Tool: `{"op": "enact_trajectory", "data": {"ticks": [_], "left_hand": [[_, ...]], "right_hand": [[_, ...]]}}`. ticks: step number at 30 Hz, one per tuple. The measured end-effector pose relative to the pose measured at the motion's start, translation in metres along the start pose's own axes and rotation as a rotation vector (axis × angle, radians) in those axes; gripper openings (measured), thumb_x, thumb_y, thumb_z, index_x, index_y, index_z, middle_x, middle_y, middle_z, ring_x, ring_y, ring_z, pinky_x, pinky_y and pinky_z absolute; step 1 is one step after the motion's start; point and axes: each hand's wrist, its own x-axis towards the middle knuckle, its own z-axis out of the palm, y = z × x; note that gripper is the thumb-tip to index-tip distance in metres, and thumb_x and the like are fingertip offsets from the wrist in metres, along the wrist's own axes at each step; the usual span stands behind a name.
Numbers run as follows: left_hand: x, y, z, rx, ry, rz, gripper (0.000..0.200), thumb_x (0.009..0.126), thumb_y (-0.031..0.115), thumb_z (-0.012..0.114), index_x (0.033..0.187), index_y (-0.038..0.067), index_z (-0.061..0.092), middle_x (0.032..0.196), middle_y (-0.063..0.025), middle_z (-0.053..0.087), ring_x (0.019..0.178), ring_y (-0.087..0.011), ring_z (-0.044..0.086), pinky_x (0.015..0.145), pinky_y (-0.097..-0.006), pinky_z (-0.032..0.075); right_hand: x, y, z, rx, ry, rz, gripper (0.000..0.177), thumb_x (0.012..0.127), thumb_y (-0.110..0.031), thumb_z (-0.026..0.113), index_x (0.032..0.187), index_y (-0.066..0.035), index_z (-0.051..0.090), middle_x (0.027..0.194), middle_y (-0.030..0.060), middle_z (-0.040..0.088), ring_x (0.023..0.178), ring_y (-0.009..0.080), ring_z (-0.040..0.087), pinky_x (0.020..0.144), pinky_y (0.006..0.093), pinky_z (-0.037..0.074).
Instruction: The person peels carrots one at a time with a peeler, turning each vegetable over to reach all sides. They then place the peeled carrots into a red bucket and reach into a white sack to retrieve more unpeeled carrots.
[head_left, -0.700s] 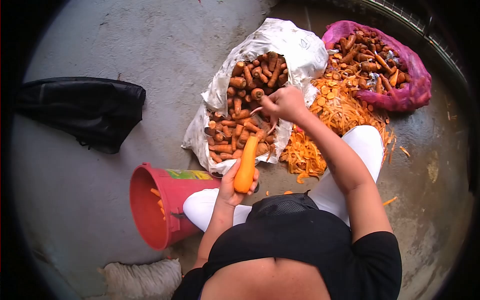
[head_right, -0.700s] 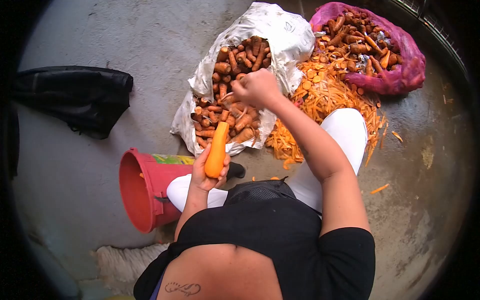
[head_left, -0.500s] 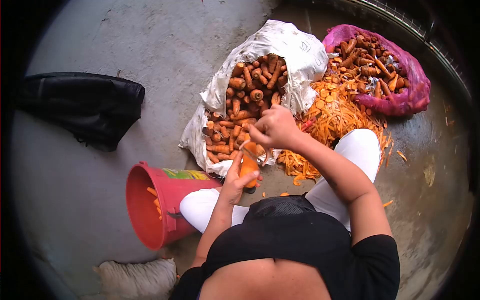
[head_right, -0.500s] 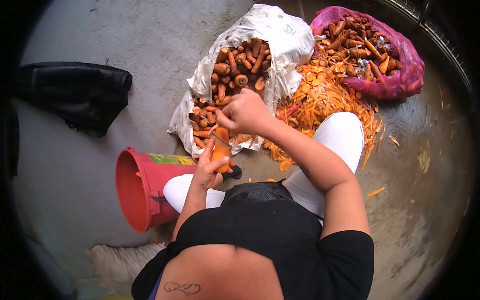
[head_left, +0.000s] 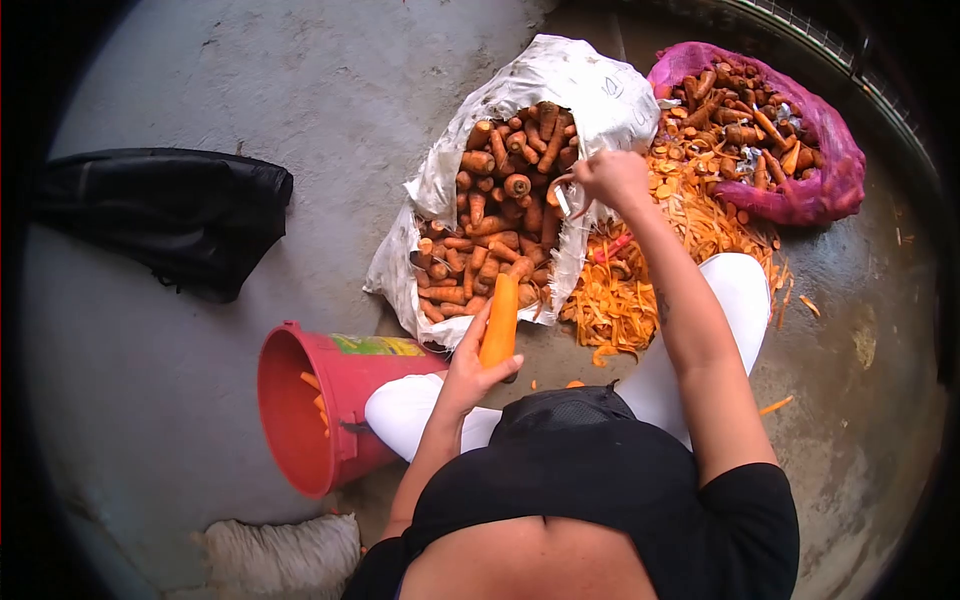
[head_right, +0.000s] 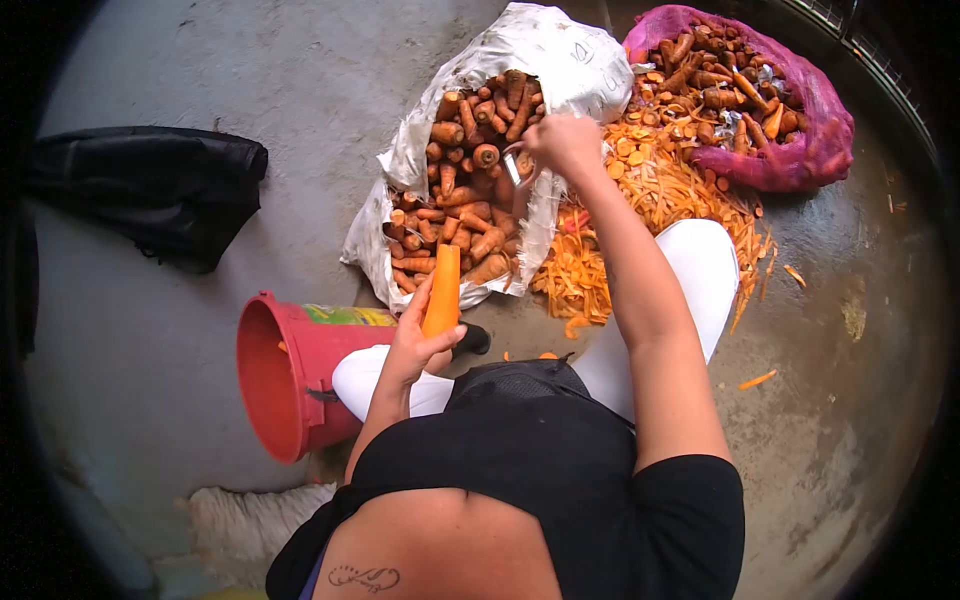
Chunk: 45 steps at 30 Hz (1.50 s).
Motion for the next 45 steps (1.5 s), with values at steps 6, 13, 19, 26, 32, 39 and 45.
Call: {"op": "enact_trajectory", "data": {"ticks": [6,13,19,26,32,39,45], "left_hand": [[0.010,0.005,0.008,-0.116,0.066,-0.117,0.062,0.082,0.015,0.069,0.134,0.002,0.039,0.102,-0.0059,0.053,0.080,-0.0114,0.057,0.071,-0.0242,0.049],[0.011,-0.007,0.002,0.029,0.056,-0.077,0.050,0.076,0.007,0.068,0.122,-0.001,0.049,0.097,-0.0041,0.057,0.083,-0.0095,0.055,0.073,-0.0230,0.045],[-0.001,0.011,0.003,0.090,0.025,-0.069,0.051,0.075,0.006,0.068,0.122,0.000,0.050,0.095,-0.0040,0.057,0.082,-0.0103,0.055,0.075,-0.0232,0.045],[0.005,0.009,-0.004,0.011,0.052,-0.153,0.049,0.080,0.009,0.070,0.124,0.001,0.050,0.082,-0.0019,0.056,0.066,-0.0080,0.055,0.061,-0.0221,0.047],[0.007,0.015,0.003,-0.183,-0.022,-0.231,0.039,0.078,0.010,0.070,0.112,-0.001,0.053,0.077,-0.0040,0.057,0.057,-0.0108,0.056,0.052,-0.0227,0.047],[0.000,0.016,-0.008,-0.547,-0.117,-0.348,0.042,0.093,0.030,0.054,0.124,0.002,0.049,0.086,-0.0092,0.058,0.065,-0.0159,0.060,0.056,-0.0272,0.050],[0.020,0.000,-0.008,-0.920,0.065,-0.441,0.043,0.099,0.040,0.038,0.113,0.001,0.051,0.090,-0.0151,0.057,0.078,-0.0262,0.061,0.067,-0.0354,0.056]], "right_hand": [[-0.052,-0.067,-0.015,0.466,0.091,-0.430,0.039,0.085,-0.035,0.055,0.054,-0.016,0.069,0.046,0.0001,0.058,0.041,0.0151,0.054,0.047,0.0309,0.043],[-0.078,-0.076,-0.011,0.460,0.346,-0.827,0.032,0.077,-0.026,0.063,0.046,-0.016,0.061,0.045,0.0004,0.053,0.045,0.0172,0.048,0.052,0.0328,0.038],[-0.010,-0.005,0.012,0.023,0.294,-0.366,0.049,0.088,-0.037,0.050,0.045,-0.017,0.060,0.041,-0.0001,0.052,0.040,0.0143,0.049,0.070,0.0352,0.047],[-0.050,-0.062,-0.008,0.485,0.382,-0.564,0.032,0.080,-0.029,0.060,0.050,-0.019,0.067,0.044,0.0014,0.051,0.044,0.0152,0.049,0.052,0.0317,0.040],[-0.062,-0.070,-0.008,0.320,0.369,-0.709,0.037,0.080,-0.028,0.060,0.045,-0.016,0.061,0.045,0.0004,0.052,0.043,0.0174,0.047,0.056,0.0303,0.041],[-0.010,-0.019,0.003,0.060,0.390,-0.228,0.043,0.085,-0.039,0.051,0.057,-0.011,0.069,0.048,0.0071,0.059,0.046,0.0245,0.058,0.062,0.0358,0.048],[-0.041,-0.055,0.000,0.429,-0.027,-0.237,0.040,0.084,-0.042,0.053,0.063,-0.014,0.072,0.047,0.0035,0.058,0.043,0.0205,0.058,0.048,0.0341,0.047]]}}
